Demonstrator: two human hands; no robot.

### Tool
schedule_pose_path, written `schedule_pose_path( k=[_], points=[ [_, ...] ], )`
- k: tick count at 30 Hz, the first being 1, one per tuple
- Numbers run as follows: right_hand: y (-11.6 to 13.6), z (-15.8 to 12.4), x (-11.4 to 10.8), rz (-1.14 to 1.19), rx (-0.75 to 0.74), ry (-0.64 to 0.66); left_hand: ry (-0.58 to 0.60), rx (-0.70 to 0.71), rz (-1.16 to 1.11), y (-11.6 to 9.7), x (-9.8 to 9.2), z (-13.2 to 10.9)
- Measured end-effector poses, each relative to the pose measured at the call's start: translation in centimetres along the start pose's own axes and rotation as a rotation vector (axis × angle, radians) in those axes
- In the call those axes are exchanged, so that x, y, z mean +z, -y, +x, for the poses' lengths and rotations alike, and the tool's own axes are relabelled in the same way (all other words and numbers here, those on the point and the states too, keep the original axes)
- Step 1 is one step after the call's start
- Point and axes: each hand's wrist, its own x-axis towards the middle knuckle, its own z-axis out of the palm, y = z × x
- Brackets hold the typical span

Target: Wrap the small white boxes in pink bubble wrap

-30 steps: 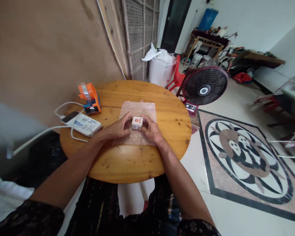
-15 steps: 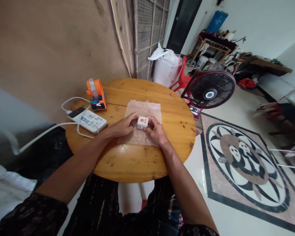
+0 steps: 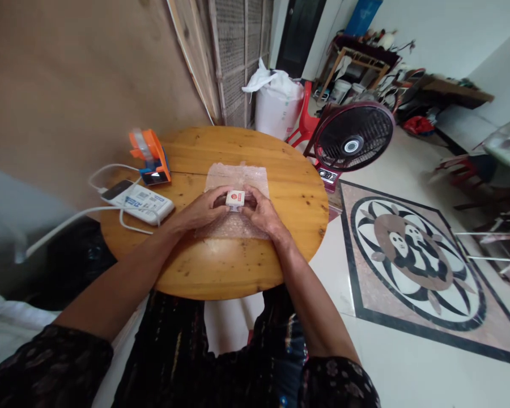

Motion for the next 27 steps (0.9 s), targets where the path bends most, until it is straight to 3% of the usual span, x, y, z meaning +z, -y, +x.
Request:
schedule_pose_path(
  k=[3,7,10,13,21,27],
  points=[
    [2.9,-1.9,-1.1,-0.257,-0.064,-0.014,-0.018,0.003,0.022,-0.2,0.0,0.0],
    [6.3,-5.4,-1.4,-0.675,-0.232,0.232,-0.003,0.003,0.042,-0.9,-0.1,0.0],
    [6.9,-7.0,-0.2,-1.020,-0.337,0.286,-0.008,-0.025,0.059,-1.1,-0.1,0.0],
    [6.0,-7.2,1.1,-1.196,-0.399,0.238,-0.017,-0.042,0.086,-1.2,0.0,0.1],
    [5.4,-6.2,1.1,-1.171,-0.395,0.126,-0.035,-0.036,0.153,-1.7,0.0,-0.1],
    [6.7,-4.7,0.2,-1.055,-0.367,0.146,0.065,-0.014,0.030,-1.6,-1.0,0.0]
  ],
)
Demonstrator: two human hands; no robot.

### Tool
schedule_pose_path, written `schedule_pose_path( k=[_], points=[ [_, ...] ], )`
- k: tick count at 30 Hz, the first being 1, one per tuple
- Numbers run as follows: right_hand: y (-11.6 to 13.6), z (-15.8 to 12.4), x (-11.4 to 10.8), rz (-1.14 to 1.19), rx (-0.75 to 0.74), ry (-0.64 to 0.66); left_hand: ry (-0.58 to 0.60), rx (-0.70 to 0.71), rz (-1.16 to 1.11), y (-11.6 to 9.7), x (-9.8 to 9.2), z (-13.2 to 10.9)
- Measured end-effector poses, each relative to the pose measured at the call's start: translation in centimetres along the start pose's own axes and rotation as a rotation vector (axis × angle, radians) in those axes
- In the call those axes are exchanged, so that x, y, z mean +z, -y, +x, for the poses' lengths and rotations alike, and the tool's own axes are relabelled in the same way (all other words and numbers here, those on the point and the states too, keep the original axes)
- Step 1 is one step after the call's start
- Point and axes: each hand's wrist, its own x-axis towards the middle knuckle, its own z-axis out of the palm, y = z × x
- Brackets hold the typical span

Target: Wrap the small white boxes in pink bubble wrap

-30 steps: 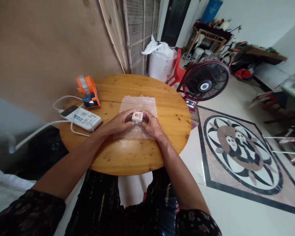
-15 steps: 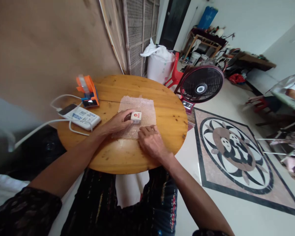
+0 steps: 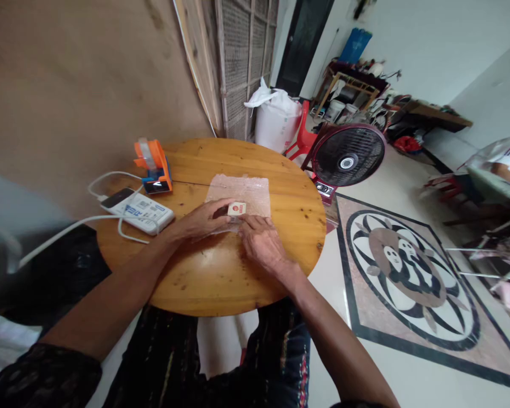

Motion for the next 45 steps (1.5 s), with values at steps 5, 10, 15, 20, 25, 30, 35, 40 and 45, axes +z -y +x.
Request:
schedule_pose_path(
  k=[5,10,15,20,25,30,35,40,45],
  points=[
    [-1.3,1.7,-1.0,0.100,-0.023,0.019,0.012,-0.038,-0.063,-0.4,-0.9,0.0],
    [-2.5,2.9,-1.5,0.188,-0.007,0.032,-0.030,-0.027,-0.074,-0.7,-0.6,0.2],
    [-2.3,2.5,-1.3,0.232,-0.041,0.031,-0.103,-0.025,-0.094,-1.1,-0.1,0.2],
    [-1.7,1.4,-0.8,0.215,-0.048,0.030,-0.132,-0.032,-0.063,-1.0,-0.1,0.3],
    [-1.4,0.9,-1.0,0.230,-0.051,0.064,-0.129,-0.041,0.057,-0.3,-0.3,0.5],
    [-1.5,0.7,-1.1,0.272,-0.036,0.052,-0.070,-0.039,0.087,-0.4,-0.7,0.5],
    [-2.7,2.2,-1.2,0.361,-0.002,-0.001,0.004,-0.036,-0.037,-0.7,-1.0,0.6],
    [-4.2,4.9,-1.2,0.562,0.094,0.071,-0.101,-0.055,-0.133,-1.2,-1.9,0.2],
    [-5.2,6.1,0.2,0.672,0.218,0.061,-0.228,-0.129,-0.093,-2.0,-2.6,-0.3]
  ],
)
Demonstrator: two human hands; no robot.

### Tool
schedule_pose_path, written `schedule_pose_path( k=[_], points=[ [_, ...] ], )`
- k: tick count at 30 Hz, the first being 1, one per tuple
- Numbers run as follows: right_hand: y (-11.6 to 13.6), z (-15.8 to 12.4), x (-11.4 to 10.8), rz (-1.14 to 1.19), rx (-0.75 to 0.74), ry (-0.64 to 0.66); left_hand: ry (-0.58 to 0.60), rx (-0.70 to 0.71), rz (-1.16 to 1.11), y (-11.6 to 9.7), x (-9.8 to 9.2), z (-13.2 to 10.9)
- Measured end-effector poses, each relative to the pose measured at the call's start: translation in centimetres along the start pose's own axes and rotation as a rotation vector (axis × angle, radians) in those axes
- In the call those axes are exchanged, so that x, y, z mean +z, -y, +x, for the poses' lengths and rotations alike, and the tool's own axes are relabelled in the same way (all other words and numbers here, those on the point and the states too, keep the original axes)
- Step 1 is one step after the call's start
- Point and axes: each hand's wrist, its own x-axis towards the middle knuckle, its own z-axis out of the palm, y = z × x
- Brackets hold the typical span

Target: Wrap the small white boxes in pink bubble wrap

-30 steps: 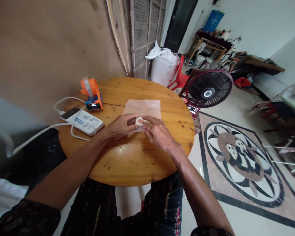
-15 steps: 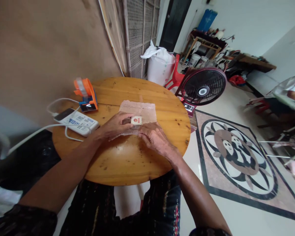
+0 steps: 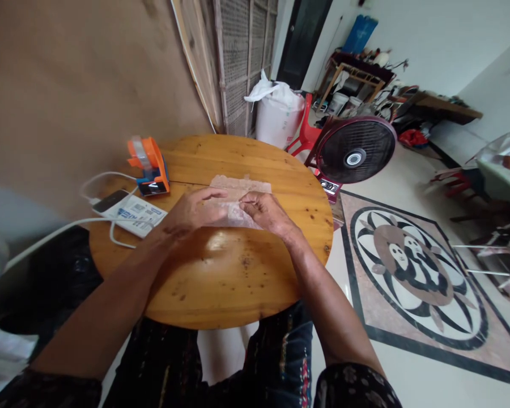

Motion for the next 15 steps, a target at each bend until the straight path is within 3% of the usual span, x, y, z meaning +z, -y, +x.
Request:
schedule_pose_path(
  k=[4,10,15],
  points=[
    [-1.2,0.6,0.8,0.020,0.038,-0.083,-0.046,-0.072,0.105,0.8,1.0,0.4],
    [-2.4,1.0,0.9,0.021,0.119,-0.116,-0.102,-0.112,-0.030,2.2,2.9,1.2],
    [-3.3,-0.6,-0.8,0.197,0.171,0.044,-0.103,-0.116,0.019,2.1,3.1,1.3]
  ],
)
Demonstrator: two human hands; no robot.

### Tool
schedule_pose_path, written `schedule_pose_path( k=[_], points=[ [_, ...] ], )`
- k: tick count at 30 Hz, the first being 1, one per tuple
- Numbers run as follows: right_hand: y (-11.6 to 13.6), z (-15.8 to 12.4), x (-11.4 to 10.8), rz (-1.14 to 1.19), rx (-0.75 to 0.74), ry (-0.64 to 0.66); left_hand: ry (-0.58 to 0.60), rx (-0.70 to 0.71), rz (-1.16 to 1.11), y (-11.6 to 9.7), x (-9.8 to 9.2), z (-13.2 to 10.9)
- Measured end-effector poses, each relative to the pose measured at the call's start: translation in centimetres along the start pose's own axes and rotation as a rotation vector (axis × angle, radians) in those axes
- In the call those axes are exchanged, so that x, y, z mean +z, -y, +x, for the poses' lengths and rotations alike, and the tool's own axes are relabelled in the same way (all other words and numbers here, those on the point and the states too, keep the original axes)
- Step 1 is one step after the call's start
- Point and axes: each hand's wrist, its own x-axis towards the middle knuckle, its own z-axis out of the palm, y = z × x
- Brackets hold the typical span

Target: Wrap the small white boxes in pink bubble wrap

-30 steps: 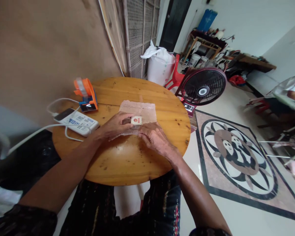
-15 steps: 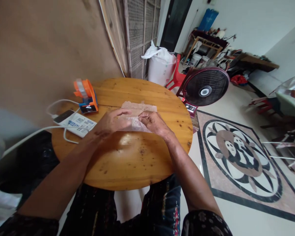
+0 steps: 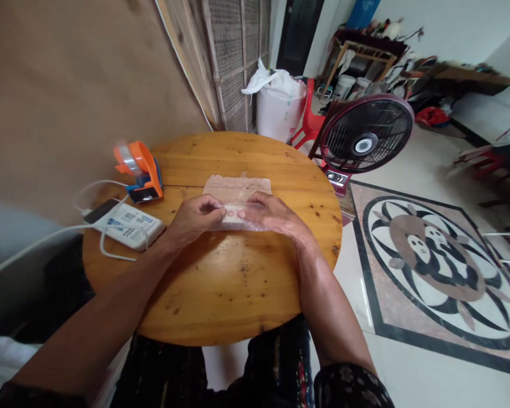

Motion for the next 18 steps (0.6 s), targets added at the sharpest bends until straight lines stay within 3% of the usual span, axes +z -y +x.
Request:
schedule_pose_path(
  k=[6,12,15,18],
  points=[
    [-0.5,-1.3,-1.6,0.025,0.017,0.110,0.027,-0.059,-0.038,-0.4,-0.1,0.0],
    [-0.7,-1.3,-2.0,-0.131,0.047,0.187,0.088,-0.090,-0.128,-0.5,0.0,-0.1],
    [-0.9,-1.4,-2.3,-0.227,0.053,0.135,0.101,-0.097,-0.144,-0.5,0.1,-0.1],
    [-0.4,-1.7,-2.4,-0.329,0.038,-0.054,0.101,-0.109,-0.139,-0.5,0.2,-0.1]
  ],
)
